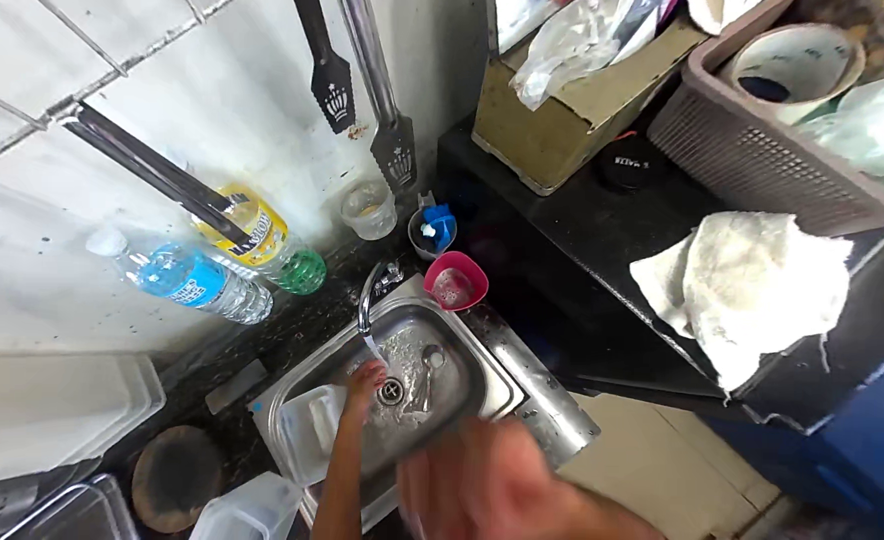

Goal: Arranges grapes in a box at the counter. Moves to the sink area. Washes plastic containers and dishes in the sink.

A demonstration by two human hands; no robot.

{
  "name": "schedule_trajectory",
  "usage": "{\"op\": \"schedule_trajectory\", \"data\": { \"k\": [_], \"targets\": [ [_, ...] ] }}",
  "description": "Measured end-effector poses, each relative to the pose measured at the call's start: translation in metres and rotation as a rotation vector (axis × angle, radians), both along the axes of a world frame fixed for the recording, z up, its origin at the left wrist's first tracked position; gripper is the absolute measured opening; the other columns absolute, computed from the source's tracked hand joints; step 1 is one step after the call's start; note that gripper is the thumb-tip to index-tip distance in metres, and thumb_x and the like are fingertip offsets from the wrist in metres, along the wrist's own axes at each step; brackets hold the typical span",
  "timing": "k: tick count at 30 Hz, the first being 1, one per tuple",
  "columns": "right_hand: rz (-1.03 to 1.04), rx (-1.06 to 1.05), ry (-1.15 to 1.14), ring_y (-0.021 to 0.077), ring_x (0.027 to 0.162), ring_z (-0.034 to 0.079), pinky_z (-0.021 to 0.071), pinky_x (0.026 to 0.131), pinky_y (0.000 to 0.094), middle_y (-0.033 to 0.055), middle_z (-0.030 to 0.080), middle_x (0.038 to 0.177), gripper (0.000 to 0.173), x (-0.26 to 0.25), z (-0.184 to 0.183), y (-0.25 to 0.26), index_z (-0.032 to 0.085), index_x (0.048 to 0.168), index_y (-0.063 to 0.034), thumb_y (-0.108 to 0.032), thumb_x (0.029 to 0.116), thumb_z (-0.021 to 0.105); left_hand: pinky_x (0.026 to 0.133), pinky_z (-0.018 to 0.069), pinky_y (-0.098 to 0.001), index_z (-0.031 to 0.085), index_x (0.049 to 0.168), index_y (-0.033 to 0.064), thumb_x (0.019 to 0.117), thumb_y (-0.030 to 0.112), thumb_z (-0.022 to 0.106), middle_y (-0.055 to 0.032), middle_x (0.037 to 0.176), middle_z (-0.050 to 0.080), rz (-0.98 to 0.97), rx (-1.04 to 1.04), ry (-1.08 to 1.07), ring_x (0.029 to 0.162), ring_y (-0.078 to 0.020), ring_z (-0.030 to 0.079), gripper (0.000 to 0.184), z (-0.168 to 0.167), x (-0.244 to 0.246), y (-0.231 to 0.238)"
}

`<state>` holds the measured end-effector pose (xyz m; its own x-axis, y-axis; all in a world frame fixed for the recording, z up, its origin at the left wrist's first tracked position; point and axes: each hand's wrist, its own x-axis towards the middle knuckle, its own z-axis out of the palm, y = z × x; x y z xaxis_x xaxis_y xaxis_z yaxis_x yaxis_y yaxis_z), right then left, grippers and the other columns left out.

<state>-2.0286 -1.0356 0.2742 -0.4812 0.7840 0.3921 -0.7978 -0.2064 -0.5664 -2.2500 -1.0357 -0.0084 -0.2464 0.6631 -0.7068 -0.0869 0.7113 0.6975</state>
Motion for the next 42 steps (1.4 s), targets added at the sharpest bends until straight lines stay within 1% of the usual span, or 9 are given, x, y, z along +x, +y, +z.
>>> {"op": "schedule_trajectory", "data": {
  "k": [5, 13, 15, 18, 22, 29, 35, 39, 42],
  "targets": [
    [-0.032, -0.025, -1.233, 0.0160, 0.097, 0.071, 0.0572, 0.092, 0.0378, 0.0089, 0.075, 0.107, 0.031, -0.074, -0.225, 0.055, 0.069, 0.125, -0.0036, -0.022, 0.1022, 0.060, 0.086, 0.0588, -0.0340, 0.056, 0.126, -0.0093, 0.1018, -0.002, 0.052, -0.0170, 0.112, 0.066, 0.179, 0.193, -0.056, 0.096, -0.0179, 0.067, 0.026, -0.008, 0.010, -0.002],
    [-0.121, 0.362, -1.589, 0.0307, 0.114, 0.068, 0.0527, 0.101, 0.0500, 0.0151, 0.073, 0.118, 0.029, -0.070, -0.290, 0.082, 0.075, 0.117, -0.0070, -0.022, 0.1032, 0.054, 0.070, 0.0631, -0.0362, 0.067, 0.099, -0.0097, 0.0961, 0.001, 0.065, -0.0154, 0.085, 0.073, 0.115, 0.116, 0.236, 0.072, -0.0196, 0.073, 0.011, -0.002, 0.014, 0.024],
    [0.145, 0.211, -1.882, 0.0420, 0.126, 0.059, 0.0442, 0.103, 0.0671, 0.0214, 0.065, 0.132, 0.034, -0.063, -0.294, 0.091, 0.067, 0.128, -0.0065, -0.022, 0.1025, 0.052, 0.087, 0.0604, -0.0416, 0.066, 0.119, -0.0088, 0.0994, 0.002, 0.060, -0.0212, 0.110, 0.072, -0.020, 0.021, 0.300, 0.095, -0.0263, 0.073, 0.023, -0.017, 0.011, 0.009],
    [-0.143, -0.142, -1.554, 0.0259, 0.111, 0.069, 0.0538, 0.099, 0.0456, 0.0148, 0.072, 0.119, 0.036, -0.071, -0.294, 0.119, 0.066, 0.129, -0.0037, -0.028, 0.1078, 0.049, 0.102, 0.0487, -0.0573, 0.045, 0.151, 0.0025, 0.1002, 0.003, 0.055, -0.0259, 0.148, 0.049, -0.177, -0.114, 0.274, 0.131, -0.0393, 0.054, 0.052, -0.015, 0.011, -0.007],
    [-0.208, -0.750, -0.628, 0.0256, 0.090, 0.073, 0.0610, 0.080, 0.0390, 0.0191, 0.072, 0.109, 0.039, -0.104, -0.313, 0.151, 0.053, 0.144, -0.0076, -0.026, 0.1107, 0.047, 0.095, 0.0512, -0.0560, 0.057, 0.140, 0.0036, 0.1015, 0.010, 0.057, -0.0200, 0.137, 0.061, -0.119, -0.102, 0.124, 0.125, -0.0335, 0.058, 0.039, -0.027, 0.018, -0.040],
    [-0.267, -0.870, -0.276, 0.0203, 0.088, 0.073, 0.0616, 0.085, 0.0362, 0.0137, 0.072, 0.104, 0.027, -0.131, -0.337, 0.161, 0.060, 0.130, 0.0029, -0.002, 0.1039, 0.055, 0.093, 0.0530, -0.0478, 0.057, 0.137, -0.0005, 0.1026, 0.009, 0.056, -0.0205, 0.131, 0.063, -0.004, -0.089, 0.019, 0.115, -0.0294, 0.062, 0.036, -0.035, 0.021, -0.082],
    [-0.362, -0.383, -1.150, 0.0229, 0.092, 0.073, 0.0600, 0.087, 0.0396, 0.0178, 0.074, 0.105, 0.029, -0.103, -0.291, 0.150, 0.067, 0.129, -0.0008, -0.009, 0.1036, 0.056, 0.093, 0.0552, -0.0442, 0.057, 0.135, -0.0027, 0.1019, 0.005, 0.055, -0.0213, 0.129, 0.065, 0.113, -0.062, -0.054, 0.111, -0.0280, 0.066, 0.035, -0.033, 0.030, -0.091],
    [-0.031, 0.118, -1.869, 0.0398, 0.110, 0.068, 0.0529, 0.095, 0.0590, 0.0215, 0.071, 0.116, 0.067, -0.122, -0.236, 0.160, 0.019, 0.165, -0.0139, -0.028, 0.1048, 0.047, 0.091, 0.0555, -0.0440, 0.059, 0.132, -0.0031, 0.1038, 0.010, 0.057, -0.0213, 0.125, 0.066, 0.115, -0.116, -0.073, 0.106, -0.0279, 0.067, 0.031, -0.035, 0.038, -0.098],
    [0.097, 0.544, -2.091, 0.0435, 0.125, 0.060, 0.0443, 0.106, 0.0594, 0.0249, 0.065, 0.131, 0.071, -0.133, -0.227, 0.144, 0.021, 0.163, -0.0058, -0.009, 0.0992, 0.052, 0.091, 0.0556, -0.0440, 0.059, 0.132, -0.0019, 0.1050, 0.013, 0.055, -0.0199, 0.124, 0.066, 0.126, -0.119, -0.082, 0.105, -0.0273, 0.068, 0.031, -0.034, 0.043, -0.099]
  ]
}}
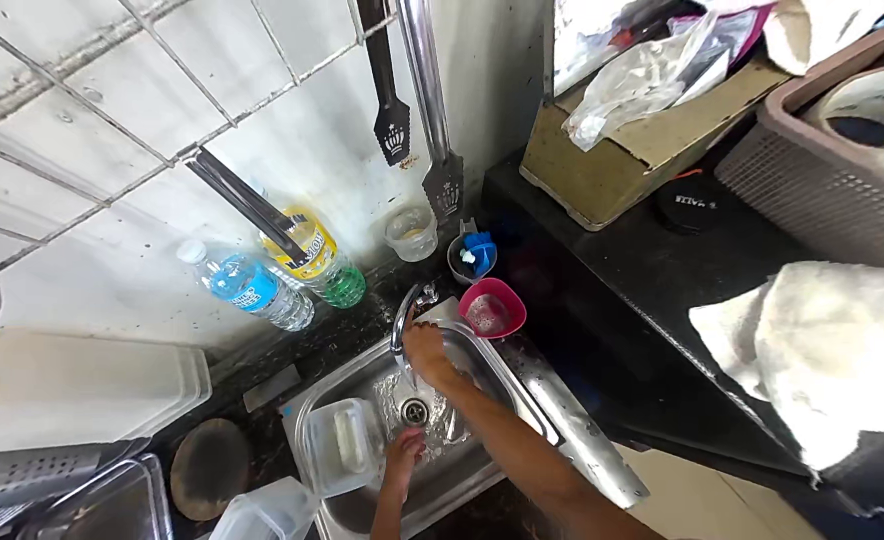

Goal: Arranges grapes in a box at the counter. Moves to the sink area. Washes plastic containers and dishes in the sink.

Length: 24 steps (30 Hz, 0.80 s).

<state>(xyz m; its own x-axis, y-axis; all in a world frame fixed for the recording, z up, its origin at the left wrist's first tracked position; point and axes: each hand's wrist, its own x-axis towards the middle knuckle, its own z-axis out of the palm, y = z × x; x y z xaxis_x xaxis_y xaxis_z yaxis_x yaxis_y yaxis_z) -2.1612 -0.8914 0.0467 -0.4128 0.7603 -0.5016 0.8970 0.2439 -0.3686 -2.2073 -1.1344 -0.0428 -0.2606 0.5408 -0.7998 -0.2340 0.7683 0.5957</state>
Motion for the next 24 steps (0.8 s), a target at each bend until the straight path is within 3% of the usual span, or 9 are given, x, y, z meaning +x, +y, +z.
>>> {"op": "schedule_trajectory", "data": {
  "k": [2, 4, 8, 10, 12, 17, 20, 22, 24],
  "targets": [
    [0.095, -0.041, 0.105, 0.0442, 0.125, 0.059, 0.0447, 0.103, 0.0635, 0.0239, 0.062, 0.134, 0.058, 0.015, -0.002, -0.016, 0.043, 0.156, -0.0119, -0.014, 0.0983, 0.054, 0.092, 0.0559, -0.0451, 0.057, 0.134, -0.0019, 0.1053, 0.013, 0.055, -0.0203, 0.126, 0.066, 0.040, 0.009, -0.023, 0.107, -0.0284, 0.068, 0.032, 0.002, 0.001, 0.000],
    [0.077, -0.223, 0.311, 0.0371, 0.116, 0.065, 0.0501, 0.098, 0.0600, 0.0187, 0.068, 0.125, 0.037, 0.028, -0.016, -0.024, 0.063, 0.136, -0.0099, -0.020, 0.1007, 0.056, 0.092, 0.0565, -0.0445, 0.055, 0.136, -0.0032, 0.1037, 0.009, 0.055, -0.0212, 0.127, 0.066, 0.114, 0.072, -0.043, 0.108, -0.0287, 0.068, 0.034, 0.005, -0.001, 0.005],
    [0.065, -0.463, 0.526, 0.0267, 0.110, 0.069, 0.0510, 0.102, 0.0531, 0.0117, 0.074, 0.115, 0.026, 0.052, -0.025, -0.030, 0.075, 0.117, -0.0095, -0.026, 0.1013, 0.062, 0.096, 0.0572, -0.0402, 0.050, 0.137, -0.0087, 0.1036, 0.000, 0.050, -0.0228, 0.127, 0.065, 0.231, 0.313, -0.030, 0.109, -0.0267, 0.069, 0.035, 0.020, -0.011, 0.041],
    [0.066, -0.379, 0.467, 0.0254, 0.108, 0.070, 0.0517, 0.100, 0.0540, 0.0084, 0.075, 0.111, 0.024, 0.060, 0.001, -0.024, 0.078, 0.112, -0.0135, -0.029, 0.0974, 0.067, 0.097, 0.0576, -0.0389, 0.052, 0.135, -0.0107, 0.1034, -0.001, 0.049, -0.0226, 0.126, 0.065, 0.211, 0.387, 0.010, 0.108, -0.0257, 0.069, 0.033, 0.032, -0.017, 0.067],
    [0.064, -0.175, 0.317, 0.0328, 0.104, 0.068, 0.0509, 0.093, 0.0600, 0.0126, 0.074, 0.105, 0.027, 0.058, 0.033, -0.008, 0.077, 0.104, -0.0110, -0.035, 0.0926, 0.073, 0.094, 0.0593, -0.0384, 0.055, 0.131, -0.0117, 0.1032, -0.001, 0.051, -0.0218, 0.119, 0.068, 0.169, 0.404, 0.047, 0.103, -0.0248, 0.071, 0.030, 0.045, -0.021, 0.092],
    [0.295, 0.402, 0.186, 0.0443, 0.126, 0.057, 0.0445, 0.109, 0.0577, 0.0260, 0.065, 0.128, 0.024, 0.023, 0.006, 0.038, 0.071, 0.117, 0.0041, 0.002, 0.0947, 0.063, 0.069, 0.0638, -0.0353, 0.066, 0.108, -0.0088, 0.1026, 0.015, 0.063, -0.0157, 0.086, 0.075, 0.155, 0.267, 0.125, 0.072, -0.0216, 0.075, 0.025, 0.061, -0.010, 0.118],
    [0.412, 0.335, 0.070, 0.0441, 0.128, 0.057, 0.0482, 0.104, 0.0570, 0.0282, 0.057, 0.139, 0.034, 0.006, 0.004, 0.055, 0.059, 0.134, 0.0073, -0.008, 0.1046, 0.050, 0.092, 0.0594, -0.0417, 0.061, 0.130, -0.0056, 0.1036, 0.011, 0.058, -0.0197, 0.116, 0.070, 0.021, 0.212, 0.177, 0.101, -0.0259, 0.072, 0.031, 0.037, 0.004, 0.077],
    [0.549, 0.328, -0.028, 0.0455, 0.126, 0.057, 0.0480, 0.103, 0.0609, 0.0294, 0.057, 0.137, 0.029, -0.004, -0.006, 0.063, 0.063, 0.126, 0.0078, -0.002, 0.1033, 0.047, 0.107, 0.0498, -0.0464, 0.053, 0.142, -0.0024, 0.1033, 0.016, 0.059, -0.0221, 0.136, 0.061, -0.147, 0.126, 0.201, 0.124, -0.0302, 0.062, 0.043, 0.020, 0.013, 0.034],
    [0.666, 0.369, -0.109, 0.0466, 0.123, 0.059, 0.0487, 0.100, 0.0633, 0.0298, 0.061, 0.131, 0.025, -0.010, -0.018, 0.063, 0.067, 0.118, 0.0067, 0.004, 0.1010, 0.049, 0.108, 0.0481, -0.0483, 0.059, 0.136, -0.0028, 0.1028, 0.019, 0.059, -0.0229, 0.133, 0.063, -0.243, 0.063, 0.249, 0.124, -0.0319, 0.061, 0.039, 0.006, 0.023, -0.010]
  ]
}}
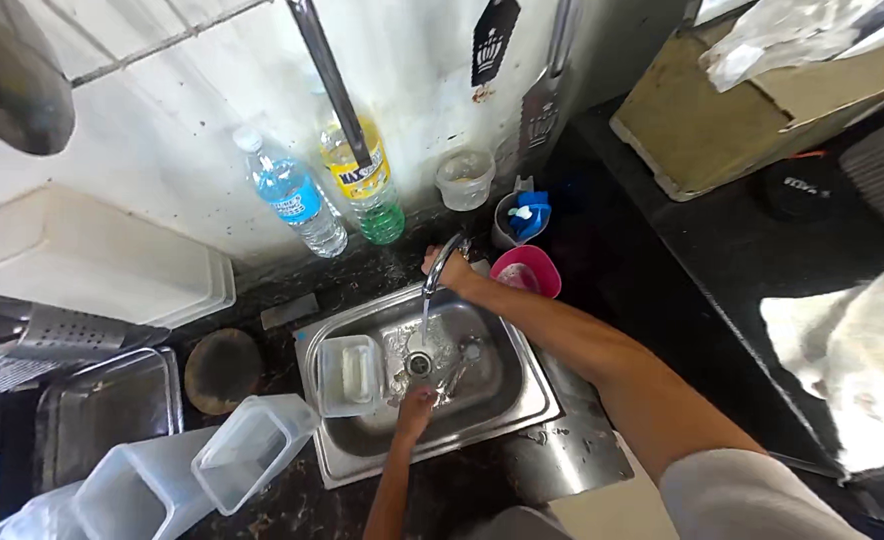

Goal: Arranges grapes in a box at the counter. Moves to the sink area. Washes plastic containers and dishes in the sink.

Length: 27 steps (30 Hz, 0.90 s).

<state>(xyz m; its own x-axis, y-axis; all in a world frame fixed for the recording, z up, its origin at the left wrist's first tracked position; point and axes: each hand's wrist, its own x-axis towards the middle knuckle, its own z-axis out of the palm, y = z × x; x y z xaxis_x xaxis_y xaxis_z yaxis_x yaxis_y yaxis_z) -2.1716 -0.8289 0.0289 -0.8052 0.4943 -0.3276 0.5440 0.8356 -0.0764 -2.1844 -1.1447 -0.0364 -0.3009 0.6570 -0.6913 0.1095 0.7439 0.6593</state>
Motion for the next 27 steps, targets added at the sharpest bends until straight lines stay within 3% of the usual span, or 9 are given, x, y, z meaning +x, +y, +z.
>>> {"op": "schedule_trajectory", "data": {
  "k": [4, 8, 10, 12, 15, 18, 20, 23, 27],
  "targets": [
    [-0.180, 0.057, 0.093, 0.0439, 0.115, 0.064, 0.0527, 0.094, 0.0591, 0.0280, 0.065, 0.121, 0.023, -0.005, -0.016, -0.011, 0.069, 0.113, 0.0061, 0.006, 0.0978, 0.052, 0.108, 0.0482, -0.0485, 0.063, 0.132, -0.0007, 0.1039, 0.021, 0.057, -0.0211, 0.130, 0.065, -0.111, -0.039, 0.122, 0.121, -0.0307, 0.064, 0.036, -0.009, 0.002, -0.050],
    [-0.436, -0.025, 0.419, 0.0485, 0.108, 0.065, 0.0553, 0.086, 0.0648, 0.0269, 0.063, 0.126, 0.028, 0.028, 0.008, -0.039, 0.068, 0.125, -0.0041, -0.004, 0.0972, 0.062, 0.108, 0.0498, -0.0433, 0.062, 0.135, 0.0010, 0.1039, 0.021, 0.056, -0.0187, 0.130, 0.066, -0.078, 0.078, 0.134, 0.121, -0.0261, 0.064, 0.037, 0.007, -0.002, -0.062],
    [-0.454, 0.016, 0.549, 0.0430, 0.113, 0.064, 0.0554, 0.090, 0.0603, 0.0232, 0.064, 0.127, 0.027, 0.056, -0.017, -0.068, 0.070, 0.122, -0.0054, -0.013, 0.0960, 0.065, 0.107, 0.0513, -0.0414, 0.062, 0.135, 0.0012, 0.1039, 0.022, 0.056, -0.0178, 0.130, 0.066, -0.068, 0.135, 0.131, 0.120, -0.0243, 0.065, 0.038, 0.017, -0.005, -0.060],
    [-0.519, -0.081, 0.340, 0.0403, 0.118, 0.065, 0.0562, 0.090, 0.0584, 0.0202, 0.064, 0.132, 0.036, 0.081, -0.067, -0.100, 0.067, 0.130, -0.0112, -0.027, 0.1002, 0.057, 0.106, 0.0521, -0.0399, 0.062, 0.134, -0.0004, 0.1036, 0.021, 0.057, -0.0184, 0.129, 0.067, -0.060, 0.182, 0.111, 0.119, -0.0238, 0.066, 0.037, 0.024, -0.005, -0.058],
    [-0.687, -0.402, 0.010, 0.0512, 0.138, 0.045, 0.0473, 0.102, 0.0675, 0.0279, 0.035, 0.160, 0.063, 0.110, -0.128, -0.120, 0.049, 0.152, -0.0143, -0.031, 0.0947, 0.068, 0.105, 0.0524, -0.0391, 0.061, 0.133, -0.0018, 0.1038, 0.017, 0.056, -0.0198, 0.128, 0.066, -0.082, 0.205, 0.023, 0.118, -0.0243, 0.066, 0.036, 0.028, -0.005, -0.051],
    [-0.658, -0.585, 0.056, 0.0457, 0.128, 0.056, 0.0466, 0.107, 0.0613, 0.0277, 0.054, 0.143, 0.050, 0.111, -0.156, -0.113, 0.059, 0.139, -0.0044, -0.020, 0.0933, 0.072, 0.111, 0.0476, -0.0415, 0.057, 0.139, -0.0015, 0.1020, 0.020, 0.060, -0.0201, 0.138, 0.061, -0.129, 0.178, -0.003, 0.128, -0.0264, 0.060, 0.043, 0.017, -0.012, -0.026],
    [-0.475, -0.744, 0.142, 0.0385, 0.125, 0.061, 0.0447, 0.110, 0.0566, 0.0235, 0.065, 0.131, 0.042, 0.111, -0.165, -0.114, 0.065, 0.129, -0.0010, -0.020, 0.0925, 0.074, 0.120, 0.0362, -0.0456, 0.046, 0.150, -0.0010, 0.0980, 0.028, 0.068, -0.0223, 0.153, 0.047, -0.170, 0.126, 0.044, 0.144, -0.0312, 0.044, 0.063, 0.001, -0.014, -0.007],
    [-0.228, -0.873, 0.348, 0.0331, 0.112, 0.067, 0.0497, 0.105, 0.0518, 0.0216, 0.071, 0.116, 0.035, 0.097, -0.134, -0.121, 0.069, 0.120, 0.0022, -0.018, 0.0921, 0.075, 0.124, 0.0284, -0.0495, 0.032, 0.156, -0.0034, 0.0852, 0.034, 0.082, -0.0276, 0.158, 0.036, -0.116, 0.147, 0.052, 0.149, -0.0376, 0.034, 0.095, -0.029, -0.020, 0.021],
    [-0.128, -0.932, 0.473, 0.0246, 0.098, 0.069, 0.0544, 0.096, 0.0442, 0.0180, 0.072, 0.105, 0.033, 0.069, -0.051, -0.101, 0.070, 0.115, 0.0025, -0.027, 0.1030, 0.061, 0.095, 0.0574, -0.0414, 0.058, 0.131, -0.0049, 0.1032, 0.024, 0.060, -0.0158, 0.112, 0.072, 0.069, 0.292, -0.332, 0.101, -0.0217, 0.071, 0.040, -0.027, -0.020, 0.046]
  ]
}}
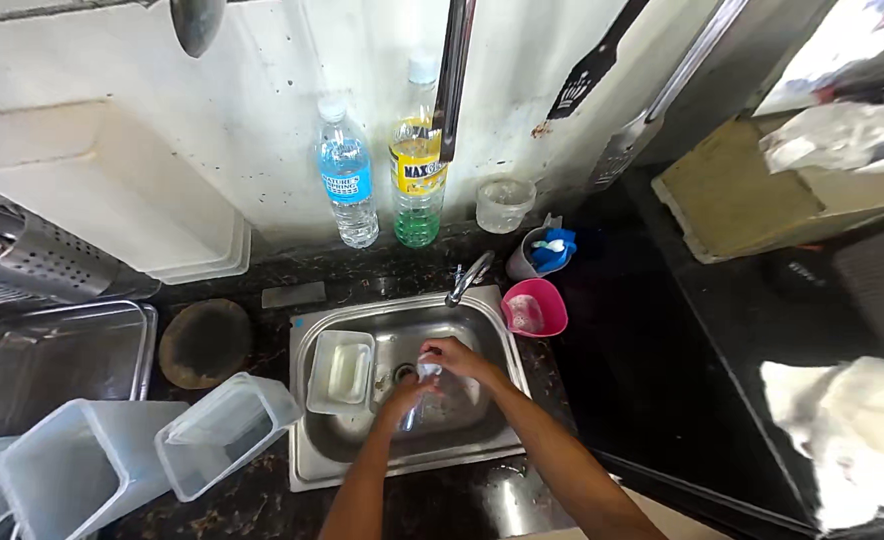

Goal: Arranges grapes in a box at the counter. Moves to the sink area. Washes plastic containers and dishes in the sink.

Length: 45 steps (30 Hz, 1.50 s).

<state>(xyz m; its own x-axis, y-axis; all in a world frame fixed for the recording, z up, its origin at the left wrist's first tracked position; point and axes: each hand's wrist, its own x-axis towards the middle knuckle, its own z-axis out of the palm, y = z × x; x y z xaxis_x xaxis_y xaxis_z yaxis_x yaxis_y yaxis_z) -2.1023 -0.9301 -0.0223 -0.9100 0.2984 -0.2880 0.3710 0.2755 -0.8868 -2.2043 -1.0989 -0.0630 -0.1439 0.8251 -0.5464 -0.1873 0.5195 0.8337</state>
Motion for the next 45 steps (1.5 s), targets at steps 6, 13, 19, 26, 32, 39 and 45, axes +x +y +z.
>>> {"op": "schedule_trajectory", "data": {
  "k": [6, 13, 19, 26, 32, 39, 45],
  "targets": [
    [-0.034, 0.839, -0.346, 0.0422, 0.127, 0.057, 0.0478, 0.103, 0.0605, 0.0218, 0.060, 0.136, 0.031, -0.043, 0.069, 0.073, 0.068, 0.128, -0.0053, -0.015, 0.0999, 0.060, 0.049, 0.0402, -0.0232, 0.060, 0.114, 0.0040, 0.1092, 0.024, 0.047, 0.0058, 0.064, 0.043, 0.223, 0.016, -0.133, 0.050, -0.0058, 0.040, 0.024, 0.013, -0.002, 0.021],
    [0.184, 1.221, -0.499, 0.0411, 0.128, 0.054, 0.0460, 0.104, 0.0577, 0.0197, 0.057, 0.142, 0.015, -0.061, 0.050, 0.106, 0.075, 0.105, 0.0014, 0.000, 0.0907, 0.068, 0.049, 0.0431, -0.0222, 0.047, 0.122, 0.0057, 0.1128, 0.021, 0.029, -0.0012, 0.075, 0.056, 0.299, 0.029, -0.290, 0.055, -0.0085, 0.050, 0.025, 0.038, -0.002, 0.043],
    [-0.159, 0.367, -0.045, 0.0267, 0.116, 0.065, 0.0506, 0.105, 0.0453, 0.0164, 0.069, 0.123, 0.027, -0.038, 0.043, 0.074, 0.071, 0.123, -0.0046, -0.012, 0.1003, 0.057, 0.075, 0.0588, -0.0320, 0.050, 0.127, -0.0050, 0.1102, 0.010, 0.034, -0.0110, 0.090, 0.068, 0.332, 0.068, -0.220, 0.076, -0.0168, 0.068, 0.027, 0.036, -0.001, 0.060],
    [-0.287, 0.068, 0.126, 0.0200, 0.099, 0.071, 0.0568, 0.093, 0.0384, 0.0157, 0.074, 0.110, 0.030, -0.012, 0.011, 0.017, 0.068, 0.124, 0.0020, -0.016, 0.1025, 0.058, 0.091, 0.0531, -0.0344, 0.058, 0.124, -0.0045, 0.1063, 0.010, 0.048, -0.0104, 0.107, 0.066, 0.320, 0.102, -0.139, 0.097, -0.0147, 0.063, 0.025, 0.019, 0.005, 0.062],
    [-0.166, 0.034, 0.333, 0.0187, 0.116, 0.066, 0.0503, 0.106, 0.0361, 0.0158, 0.070, 0.123, 0.032, -0.014, 0.016, 0.012, 0.068, 0.125, 0.0026, -0.014, 0.1075, 0.047, 0.102, 0.0506, -0.0350, 0.054, 0.134, -0.0018, 0.1078, 0.012, 0.044, -0.0112, 0.125, 0.064, 0.324, 0.155, -0.158, 0.115, -0.0144, 0.062, 0.031, 0.010, 0.004, 0.063],
    [-0.556, -0.638, 0.432, 0.0125, 0.091, 0.067, 0.0566, 0.088, 0.0303, 0.0085, 0.070, 0.097, 0.037, -0.041, 0.011, -0.006, 0.062, 0.108, 0.0049, -0.017, 0.1113, 0.032, 0.069, 0.0526, -0.0270, 0.054, 0.101, 0.0044, 0.1028, 0.005, 0.025, 0.0003, 0.079, 0.059, 0.545, 0.141, -0.253, 0.068, -0.0094, 0.058, 0.029, -0.022, 0.011, 0.050],
    [-0.819, -1.116, 0.467, 0.0089, 0.042, 0.037, 0.0405, 0.047, 0.0262, -0.0066, 0.036, 0.049, 0.047, -0.068, 0.006, -0.004, 0.042, 0.071, -0.0167, -0.030, 0.1139, 0.027, 0.063, 0.0517, -0.0284, 0.052, 0.093, 0.0091, 0.1060, 0.013, 0.020, 0.0020, 0.068, 0.054, 0.767, 0.095, -0.381, 0.059, -0.0108, 0.054, 0.035, -0.047, 0.023, 0.019]
  ]
}}
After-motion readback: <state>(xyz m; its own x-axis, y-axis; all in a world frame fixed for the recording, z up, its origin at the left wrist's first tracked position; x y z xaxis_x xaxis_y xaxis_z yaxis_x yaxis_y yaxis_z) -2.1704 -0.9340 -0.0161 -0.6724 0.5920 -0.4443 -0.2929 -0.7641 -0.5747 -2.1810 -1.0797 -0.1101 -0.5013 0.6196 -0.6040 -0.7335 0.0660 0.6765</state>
